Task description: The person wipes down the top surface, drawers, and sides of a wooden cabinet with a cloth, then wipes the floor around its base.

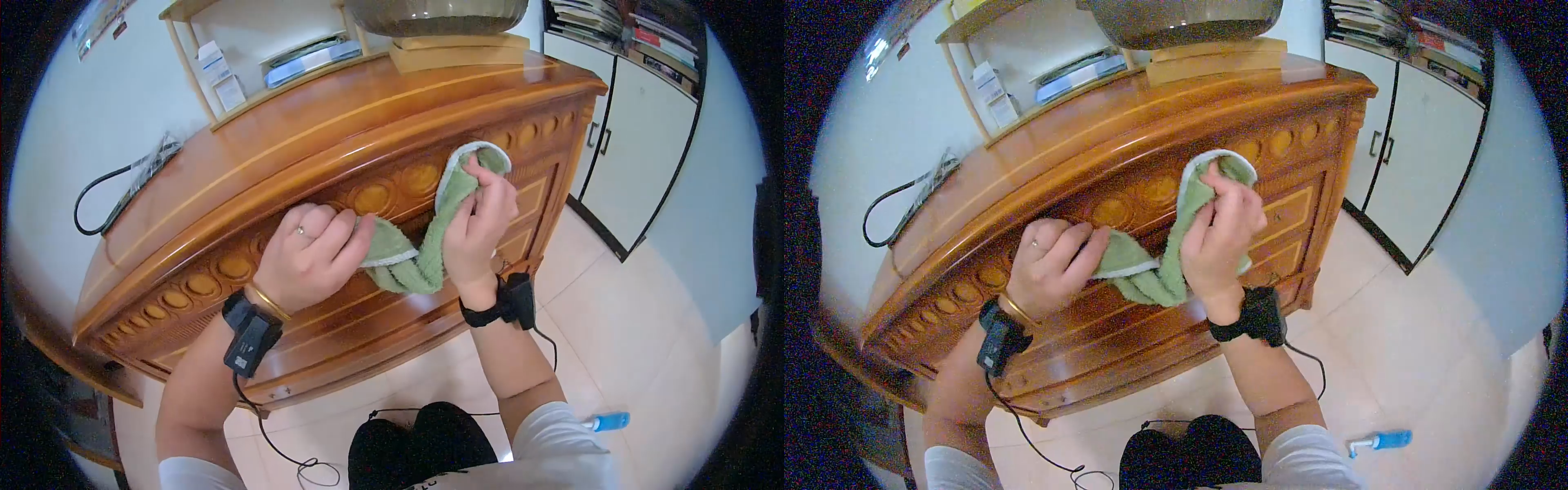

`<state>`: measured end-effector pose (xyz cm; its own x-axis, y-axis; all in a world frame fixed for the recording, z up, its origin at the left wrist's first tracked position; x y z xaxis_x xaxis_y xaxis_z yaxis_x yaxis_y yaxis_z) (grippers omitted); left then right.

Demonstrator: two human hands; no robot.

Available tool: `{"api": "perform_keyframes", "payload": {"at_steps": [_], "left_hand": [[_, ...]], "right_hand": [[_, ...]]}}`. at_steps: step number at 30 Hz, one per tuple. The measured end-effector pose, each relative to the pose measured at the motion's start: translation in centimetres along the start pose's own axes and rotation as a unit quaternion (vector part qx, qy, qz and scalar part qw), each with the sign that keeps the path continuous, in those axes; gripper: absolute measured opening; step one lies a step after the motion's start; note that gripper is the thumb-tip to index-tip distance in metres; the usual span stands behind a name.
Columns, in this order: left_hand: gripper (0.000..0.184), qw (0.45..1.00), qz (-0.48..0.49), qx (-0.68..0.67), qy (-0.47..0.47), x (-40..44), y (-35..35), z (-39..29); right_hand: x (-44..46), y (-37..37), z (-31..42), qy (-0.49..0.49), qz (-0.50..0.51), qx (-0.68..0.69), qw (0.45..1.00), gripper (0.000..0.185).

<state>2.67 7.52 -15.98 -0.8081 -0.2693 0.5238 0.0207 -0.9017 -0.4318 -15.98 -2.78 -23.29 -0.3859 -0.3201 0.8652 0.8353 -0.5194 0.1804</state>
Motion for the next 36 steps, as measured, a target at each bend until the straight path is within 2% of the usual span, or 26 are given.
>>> {"api": "perform_keyframes", "payload": {"at_steps": [2,4,6,8,11,14,17,20,24,27,30,31,34,36], "left_hand": [[0.036,1.0,0.017,-0.01,-0.013,0.2,0.4,0.1],[0.036,0.999,0.031,-0.022,-0.027,0.1,0.5,-0.1],[0.035,0.999,0.03,-0.015,-0.023,0.1,0.6,-0.2],[0.036,0.999,0.02,-0.022,-0.025,0.0,0.8,-0.2],[0.034,1.0,-0.008,0.006,-0.017,-0.2,1.1,-0.3],[0.033,1.0,-0.018,0.013,-0.013,-0.4,1.2,-0.3],[0.032,1.0,-0.016,0.021,-0.016,-0.3,1.4,-0.3],[0.033,1.0,0.003,0.022,-0.021,0.0,1.1,-0.2],[0.037,1.0,0.008,0.005,-0.03,0.0,1.0,-0.4],[0.037,0.999,0.011,0.001,-0.034,0.0,0.9,-0.4],[0.031,0.999,0.014,0.018,-0.029,0.2,0.8,-0.4],[0.031,0.999,0.015,0.021,-0.029,0.3,0.8,-0.4],[0.032,0.999,0.018,0.027,-0.03,0.3,0.8,-0.3],[0.032,0.999,0.018,0.03,-0.029,0.3,0.8,-0.5]], "right_hand": [[-0.4,0.7,-0.9,0.063,0.015,0.103,0.993,0.028],[-0.6,0.6,-1.5,0.1,0.043,0.139,0.984,0.026],[-0.5,-0.7,-1.5,0.044,0.086,0.085,0.992,0.026],[0.6,-2.0,-1.1,-0.113,0.135,-0.023,0.984,0.027],[1.7,-3.6,-2.6,-0.233,0.146,-0.1,0.956,0.028],[3.4,-5.2,-6.5,-0.196,0.07,-0.124,0.97,0.028],[4.9,-4.5,-7.4,-0.184,0.086,-0.066,0.977,0.03],[2.9,-2.9,-6.6,-0.133,0.066,-0.111,0.983,0.032],[1.2,-1.5,-4.4,-0.051,0.06,-0.089,0.993,0.032],[1.3,-1.6,-4.6,-0.025,0.075,0.015,0.997,0.032],[2.9,-2.2,-5.7,0.032,0.012,0.148,0.988,0.032],[2.9,-1.7,-7.0,0.129,-0.024,0.31,0.942,0.03],[3.6,-1.7,-5.9,0.086,-0.019,0.074,0.993,0.029],[3.3,-0.8,-5.9,0.064,-0.031,0.124,0.99,0.029]]}}
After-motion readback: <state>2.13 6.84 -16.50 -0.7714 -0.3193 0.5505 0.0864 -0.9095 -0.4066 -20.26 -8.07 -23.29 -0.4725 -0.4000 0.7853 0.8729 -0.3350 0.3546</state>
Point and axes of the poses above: each hand's wrist, its own x-axis towards the middle knuckle, its own y-axis out of the palm, z = x × y, the point moved 6 cm from there along x, towards the middle knuckle, and after that the axes turned 6 degrees about x, right-handed, at the moved point
